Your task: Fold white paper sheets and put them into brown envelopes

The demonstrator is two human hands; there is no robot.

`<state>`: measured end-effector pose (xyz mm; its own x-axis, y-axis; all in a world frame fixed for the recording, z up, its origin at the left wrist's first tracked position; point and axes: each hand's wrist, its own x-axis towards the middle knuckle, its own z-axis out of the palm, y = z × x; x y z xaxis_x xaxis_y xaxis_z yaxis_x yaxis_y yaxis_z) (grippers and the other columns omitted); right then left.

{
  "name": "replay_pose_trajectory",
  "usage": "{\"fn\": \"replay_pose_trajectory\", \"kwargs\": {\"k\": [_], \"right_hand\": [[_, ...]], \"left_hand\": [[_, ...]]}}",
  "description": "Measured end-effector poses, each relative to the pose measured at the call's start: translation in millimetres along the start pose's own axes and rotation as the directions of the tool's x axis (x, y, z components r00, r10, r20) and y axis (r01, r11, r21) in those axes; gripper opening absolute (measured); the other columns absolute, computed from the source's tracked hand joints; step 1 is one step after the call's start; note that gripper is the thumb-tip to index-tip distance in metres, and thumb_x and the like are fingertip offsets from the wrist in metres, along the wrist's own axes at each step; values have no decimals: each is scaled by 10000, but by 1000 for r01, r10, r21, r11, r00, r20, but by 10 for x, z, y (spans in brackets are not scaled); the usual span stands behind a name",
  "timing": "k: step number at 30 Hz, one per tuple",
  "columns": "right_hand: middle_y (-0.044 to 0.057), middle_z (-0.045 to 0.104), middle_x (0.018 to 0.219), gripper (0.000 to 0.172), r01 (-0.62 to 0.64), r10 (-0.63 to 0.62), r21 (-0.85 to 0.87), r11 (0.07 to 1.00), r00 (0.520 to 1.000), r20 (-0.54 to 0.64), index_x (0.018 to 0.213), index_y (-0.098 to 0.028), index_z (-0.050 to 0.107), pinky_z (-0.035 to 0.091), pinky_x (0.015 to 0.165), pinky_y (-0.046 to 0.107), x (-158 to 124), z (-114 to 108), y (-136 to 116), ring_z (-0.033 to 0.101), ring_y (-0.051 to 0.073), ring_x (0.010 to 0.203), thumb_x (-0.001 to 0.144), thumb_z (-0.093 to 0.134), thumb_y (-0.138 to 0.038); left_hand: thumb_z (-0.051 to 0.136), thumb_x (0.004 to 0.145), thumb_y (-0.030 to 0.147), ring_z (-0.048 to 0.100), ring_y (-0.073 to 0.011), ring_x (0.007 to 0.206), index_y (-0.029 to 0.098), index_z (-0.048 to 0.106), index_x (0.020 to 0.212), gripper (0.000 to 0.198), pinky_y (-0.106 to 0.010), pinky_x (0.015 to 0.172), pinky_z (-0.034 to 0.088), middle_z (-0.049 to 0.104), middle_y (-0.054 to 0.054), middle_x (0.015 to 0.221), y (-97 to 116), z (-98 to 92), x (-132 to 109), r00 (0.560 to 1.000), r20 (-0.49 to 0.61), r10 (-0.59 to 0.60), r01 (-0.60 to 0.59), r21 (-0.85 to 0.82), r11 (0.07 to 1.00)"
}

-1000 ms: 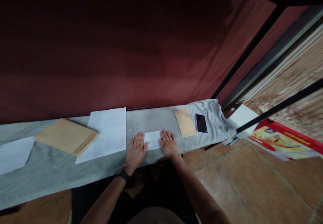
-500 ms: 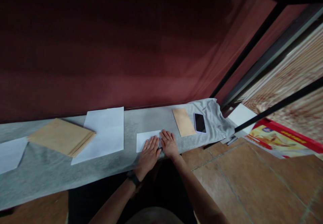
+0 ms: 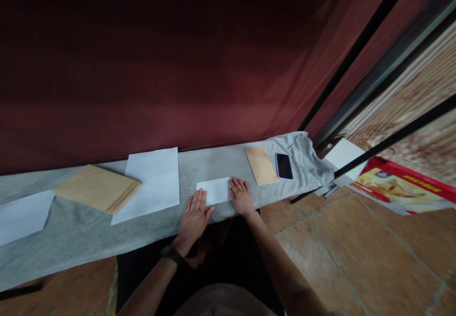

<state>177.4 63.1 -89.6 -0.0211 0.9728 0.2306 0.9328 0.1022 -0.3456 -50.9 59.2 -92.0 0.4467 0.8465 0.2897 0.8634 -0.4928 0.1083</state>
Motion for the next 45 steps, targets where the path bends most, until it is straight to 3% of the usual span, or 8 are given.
{"fn": "replay_pose_trajectory", "kwargs": {"k": [10,16,22,29,37,41,45], "right_hand": [[95,546,1476,412,-8,11,36,999,997,-81,1408,-193,555,288,1189,486,10,57,11,453,249,1398,1016,462,-279],[118,579,1438,434,30,-8,113,993,982,-188,1408,-149,547,331,1177,433,-96,61,34,508,218,1351,993,433,-207],[73,600,1424,418,192,-180,99,976,976,-121,1423,-223,547,293,1192,464,-419,-33,23,509,219,1345,1020,450,-276],[80,586,1439,422,154,-147,88,984,986,-77,1428,-212,542,251,1211,487,-486,-83,-23,484,223,1370,1039,428,-329],[74,573,1453,422,157,-149,117,981,986,-77,1439,-211,528,244,1215,494,-540,-126,-24,481,217,1374,1047,395,-292],[74,569,1457,420,144,-132,115,983,985,-108,1446,-209,515,241,1218,499,-578,-121,-55,481,209,1374,1053,382,-271],[74,599,1423,397,113,-94,129,985,985,-143,1412,-225,553,263,1209,499,-598,-102,-77,505,208,1354,1049,395,-262]], "left_hand": [[287,1014,458,363,-324,1466,33,413,1487,648,-544,1198,303,445,-222,1531,40,-79,40,1000,18,6,-6,22,1000],[300,1017,343,351,-235,1480,128,431,1495,540,-474,1234,278,438,-116,1563,312,-29,220,985,54,164,-161,-52,986],[290,994,256,347,-221,1482,142,394,1518,546,-476,1236,260,430,-107,1571,461,109,438,962,72,262,-257,-76,964],[285,979,234,323,-220,1493,147,378,1530,565,-486,1241,228,421,-105,1575,424,229,647,956,78,283,-276,-99,956],[282,990,265,287,-227,1508,146,370,1534,564,-482,1248,198,369,-84,1606,435,284,869,969,137,206,-195,-90,977],[285,1001,307,294,-234,1505,137,374,1531,564,-489,1244,212,379,-88,1601,434,260,812,968,134,214,-204,-82,975],[316,1008,353,315,-236,1497,192,400,1523,546,-486,1241,233,395,-58,1594,367,206,593,958,111,264,-256,-80,963]]}}
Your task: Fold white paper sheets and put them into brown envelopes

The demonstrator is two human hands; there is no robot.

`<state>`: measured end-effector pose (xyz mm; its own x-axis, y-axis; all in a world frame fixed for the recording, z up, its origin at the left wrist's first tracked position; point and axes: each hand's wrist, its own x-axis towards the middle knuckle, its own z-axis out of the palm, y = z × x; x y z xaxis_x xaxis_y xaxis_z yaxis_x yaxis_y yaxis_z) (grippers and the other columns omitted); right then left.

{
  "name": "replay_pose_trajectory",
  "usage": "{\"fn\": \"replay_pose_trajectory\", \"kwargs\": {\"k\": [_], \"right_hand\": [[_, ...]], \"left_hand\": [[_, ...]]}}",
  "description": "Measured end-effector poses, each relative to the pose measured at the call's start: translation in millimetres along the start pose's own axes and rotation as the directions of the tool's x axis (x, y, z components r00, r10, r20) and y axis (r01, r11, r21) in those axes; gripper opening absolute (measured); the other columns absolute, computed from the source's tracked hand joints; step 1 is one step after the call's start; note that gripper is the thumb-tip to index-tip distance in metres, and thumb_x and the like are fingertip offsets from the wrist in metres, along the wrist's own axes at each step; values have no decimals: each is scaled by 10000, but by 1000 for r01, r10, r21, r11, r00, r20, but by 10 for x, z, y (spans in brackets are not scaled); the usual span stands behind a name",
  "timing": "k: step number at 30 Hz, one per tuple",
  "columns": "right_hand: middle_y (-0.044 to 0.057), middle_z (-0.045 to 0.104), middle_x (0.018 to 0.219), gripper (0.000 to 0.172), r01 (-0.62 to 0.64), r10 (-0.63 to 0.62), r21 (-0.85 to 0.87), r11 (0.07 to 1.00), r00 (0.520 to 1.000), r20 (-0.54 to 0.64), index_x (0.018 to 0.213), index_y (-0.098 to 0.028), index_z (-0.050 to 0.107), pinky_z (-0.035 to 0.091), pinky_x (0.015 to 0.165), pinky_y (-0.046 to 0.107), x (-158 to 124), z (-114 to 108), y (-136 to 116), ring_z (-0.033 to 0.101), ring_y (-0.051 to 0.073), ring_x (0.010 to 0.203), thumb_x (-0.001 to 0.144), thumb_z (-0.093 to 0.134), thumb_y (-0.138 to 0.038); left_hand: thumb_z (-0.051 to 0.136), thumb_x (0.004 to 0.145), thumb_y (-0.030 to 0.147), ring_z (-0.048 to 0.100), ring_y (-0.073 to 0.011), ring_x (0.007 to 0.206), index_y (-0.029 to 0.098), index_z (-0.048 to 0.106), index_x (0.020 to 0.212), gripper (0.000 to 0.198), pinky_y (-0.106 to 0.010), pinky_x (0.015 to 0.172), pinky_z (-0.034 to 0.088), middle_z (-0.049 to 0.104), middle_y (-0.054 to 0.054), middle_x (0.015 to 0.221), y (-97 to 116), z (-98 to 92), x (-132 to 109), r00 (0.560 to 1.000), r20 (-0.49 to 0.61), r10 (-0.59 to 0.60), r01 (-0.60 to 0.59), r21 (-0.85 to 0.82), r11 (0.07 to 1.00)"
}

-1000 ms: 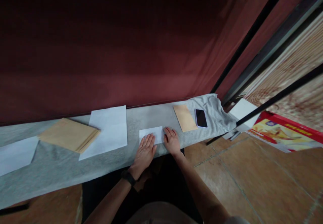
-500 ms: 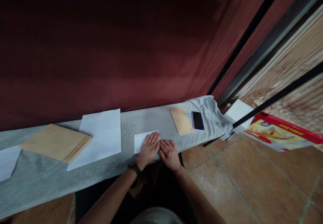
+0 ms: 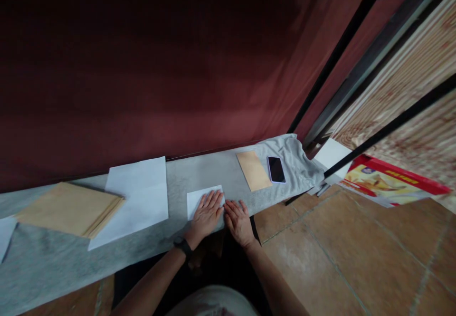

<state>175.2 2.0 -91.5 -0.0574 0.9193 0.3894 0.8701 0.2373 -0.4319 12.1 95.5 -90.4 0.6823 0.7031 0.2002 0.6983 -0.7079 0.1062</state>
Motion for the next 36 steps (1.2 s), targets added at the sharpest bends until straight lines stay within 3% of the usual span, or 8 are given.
{"fn": "replay_pose_trajectory", "kwargs": {"k": [5,12,23,29,36], "right_hand": [[82,600,1420,391,-72,72,16,997,997,-36,1375,-224,591,270,1204,519,87,35,-101,500,227,1363,1051,376,-265],[81,490,1525,488,12,-5,-60,998,994,108,1529,-232,405,244,1224,491,292,167,-356,415,229,1435,1058,408,-360],[89,444,1556,509,-59,70,-128,990,993,91,1547,-214,369,261,1208,504,84,112,-223,386,260,1452,1062,387,-366],[102,417,1571,511,-57,63,-106,993,996,60,1550,-171,359,258,1211,516,291,104,-260,345,259,1476,1069,319,-341],[96,452,1548,495,-59,77,-147,987,990,121,1506,-188,443,220,1221,500,570,311,-270,382,260,1454,1059,391,-395]], "left_hand": [[336,1010,372,300,-242,1503,175,374,1535,562,-489,1240,244,378,-83,1601,-24,-105,-270,999,-20,44,-44,12,999],[309,973,249,306,-225,1501,117,333,1546,589,-468,1239,251,387,-131,1592,-77,-149,-394,1000,-20,3,-3,7,1000],[305,1015,435,319,-277,1494,84,357,1527,623,-500,1203,319,400,-179,1575,-355,-189,-739,980,-99,-174,172,-33,985],[288,1016,383,263,-284,1515,95,340,1534,595,-498,1192,338,347,-170,1608,-446,-228,-521,950,-170,-263,245,-119,962],[284,1006,360,319,-288,1493,103,423,1499,573,-527,1218,254,405,-153,1577,-318,-126,-240,966,11,-259,259,-26,966]]}}
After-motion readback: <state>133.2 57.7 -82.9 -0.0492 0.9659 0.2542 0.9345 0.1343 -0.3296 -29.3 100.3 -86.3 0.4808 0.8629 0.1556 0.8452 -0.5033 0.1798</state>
